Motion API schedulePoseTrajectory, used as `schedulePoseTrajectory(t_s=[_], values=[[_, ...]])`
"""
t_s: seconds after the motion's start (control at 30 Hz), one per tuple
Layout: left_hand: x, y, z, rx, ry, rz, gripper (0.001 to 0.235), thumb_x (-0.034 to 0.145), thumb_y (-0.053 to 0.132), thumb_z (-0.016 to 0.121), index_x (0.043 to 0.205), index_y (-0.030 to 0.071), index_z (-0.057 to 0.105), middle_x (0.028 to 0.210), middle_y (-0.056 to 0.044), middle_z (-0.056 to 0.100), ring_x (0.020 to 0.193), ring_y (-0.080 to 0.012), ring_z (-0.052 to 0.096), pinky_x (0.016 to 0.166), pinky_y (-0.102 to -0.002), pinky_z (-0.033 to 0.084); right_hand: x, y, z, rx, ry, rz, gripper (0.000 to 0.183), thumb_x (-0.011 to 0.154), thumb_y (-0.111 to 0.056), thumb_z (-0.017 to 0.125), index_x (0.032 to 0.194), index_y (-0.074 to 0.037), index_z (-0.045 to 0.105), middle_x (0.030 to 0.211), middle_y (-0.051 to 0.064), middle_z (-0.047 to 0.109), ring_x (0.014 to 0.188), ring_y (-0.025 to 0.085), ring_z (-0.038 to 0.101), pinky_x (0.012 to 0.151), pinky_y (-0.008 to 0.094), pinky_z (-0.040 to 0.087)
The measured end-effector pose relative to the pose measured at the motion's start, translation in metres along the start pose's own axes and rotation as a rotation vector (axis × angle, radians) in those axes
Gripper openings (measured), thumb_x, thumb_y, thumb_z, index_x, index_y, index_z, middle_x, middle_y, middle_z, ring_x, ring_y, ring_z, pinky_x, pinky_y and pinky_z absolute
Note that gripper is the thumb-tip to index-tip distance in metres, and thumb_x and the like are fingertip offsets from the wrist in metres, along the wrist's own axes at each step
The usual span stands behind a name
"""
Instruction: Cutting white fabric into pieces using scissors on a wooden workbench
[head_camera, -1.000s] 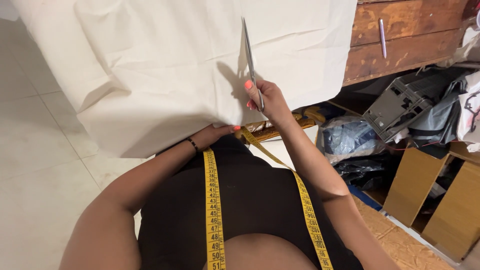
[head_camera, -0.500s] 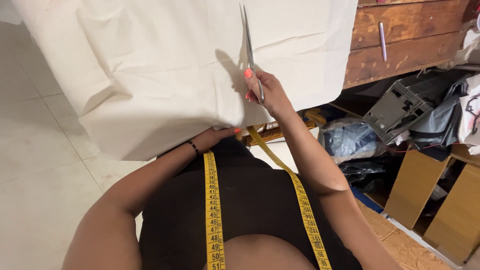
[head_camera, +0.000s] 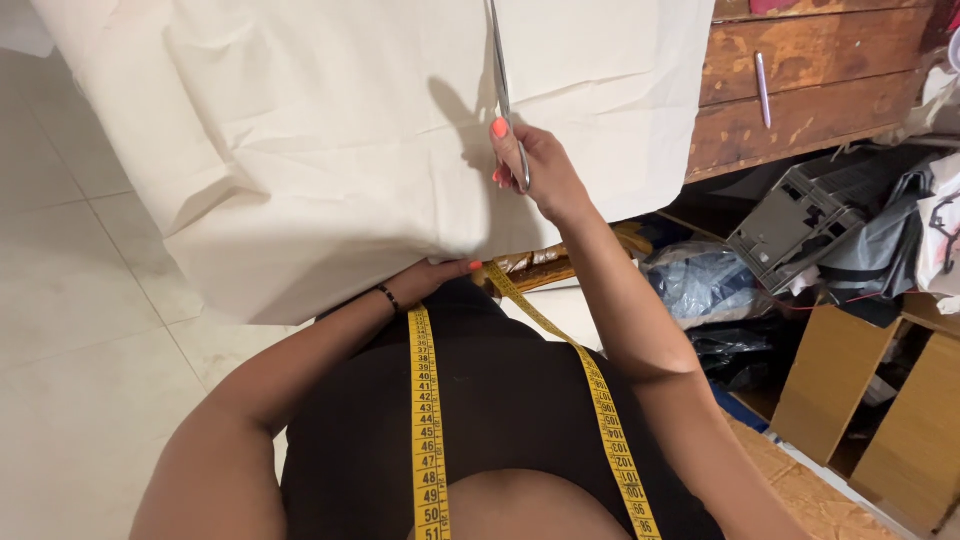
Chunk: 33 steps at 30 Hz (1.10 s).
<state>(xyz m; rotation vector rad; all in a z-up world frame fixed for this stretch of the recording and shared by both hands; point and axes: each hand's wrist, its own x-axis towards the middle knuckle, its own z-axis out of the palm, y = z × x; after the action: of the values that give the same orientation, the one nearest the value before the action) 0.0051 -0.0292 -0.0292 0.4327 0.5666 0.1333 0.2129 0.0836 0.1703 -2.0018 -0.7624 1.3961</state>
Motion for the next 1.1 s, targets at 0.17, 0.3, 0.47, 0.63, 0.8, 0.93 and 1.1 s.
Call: schedulePoseTrajectory(t_s=[0.17,0.3,0.47,0.63,0.8,0.93,1.1], values=[[0.0,-0.003,0.0,-0.031,-0.002,0.004,0.065,0.089,0.021,0.086,0.147,0.008,0.058,0.144,-0.009,0.062,0.128,-0.0237,0.058,0.116,-0.044,0.04,0.005,-0.009,0.001,0.012,-0.002,0.01,0.059,0.1,-0.062,0.057,0.08,-0.006,0.058,0.06,0.009,0.057,0.058,0.013,0.062,0.048,0.019,0.047],[0.007,0.002,-0.002,-0.053,-0.007,0.013,0.067,0.09,0.02,0.085,0.148,0.006,0.056,0.144,-0.01,0.062,0.129,-0.0254,0.057,0.117,-0.045,0.039,0.007,-0.009,0.001,-0.011,0.017,0.017,0.06,0.099,-0.064,0.059,0.079,-0.007,0.06,0.059,0.01,0.058,0.057,0.014,0.063,0.049,0.02,0.049],[-0.002,0.005,-0.002,-0.054,0.016,-0.02,0.067,0.088,0.021,0.087,0.147,0.007,0.058,0.142,-0.01,0.063,0.126,-0.0242,0.059,0.114,-0.045,0.042,0.013,0.007,-0.001,-0.05,0.043,0.019,0.057,0.1,-0.062,0.062,0.077,-0.009,0.06,0.057,0.008,0.058,0.054,0.012,0.062,0.048,0.019,0.049],[-0.004,0.018,0.001,-0.06,0.022,-0.049,0.068,0.088,0.022,0.087,0.147,0.008,0.057,0.139,-0.007,0.065,0.121,-0.0221,0.062,0.112,-0.044,0.045,0.019,0.009,-0.001,-0.062,0.052,0.02,0.058,0.1,-0.062,0.062,0.076,-0.009,0.06,0.057,0.007,0.058,0.054,0.012,0.063,0.047,0.019,0.048],[-0.007,0.026,0.008,-0.14,0.043,-0.081,0.067,0.088,0.021,0.087,0.146,0.007,0.058,0.134,-0.01,0.068,0.117,-0.0212,0.064,0.107,-0.042,0.049,0.027,-0.023,-0.002,0.019,0.014,-0.005,0.058,0.098,-0.062,0.061,0.078,-0.007,0.06,0.06,0.01,0.06,0.055,0.013,0.064,0.046,0.018,0.048],[-0.009,0.033,0.006,-0.074,0.045,-0.114,0.068,0.085,0.026,0.09,0.144,0.009,0.061,0.129,-0.011,0.071,0.109,-0.0248,0.069,0.1,-0.044,0.055,0.026,-0.033,-0.002,0.043,0.034,0.004,0.058,0.098,-0.061,0.061,0.081,-0.006,0.06,0.06,0.011,0.06,0.054,0.013,0.063,0.045,0.019,0.047],[-0.019,0.047,0.01,-0.093,0.058,-0.184,0.063,0.086,0.026,0.088,0.141,0.007,0.063,0.124,-0.012,0.073,0.106,-0.0232,0.069,0.097,-0.044,0.056,0.03,-0.026,-0.003,-0.005,0.045,0.017,0.057,0.096,-0.063,0.065,0.077,-0.009,0.061,0.057,0.008,0.06,0.053,0.012,0.064,0.044,0.018,0.045]])
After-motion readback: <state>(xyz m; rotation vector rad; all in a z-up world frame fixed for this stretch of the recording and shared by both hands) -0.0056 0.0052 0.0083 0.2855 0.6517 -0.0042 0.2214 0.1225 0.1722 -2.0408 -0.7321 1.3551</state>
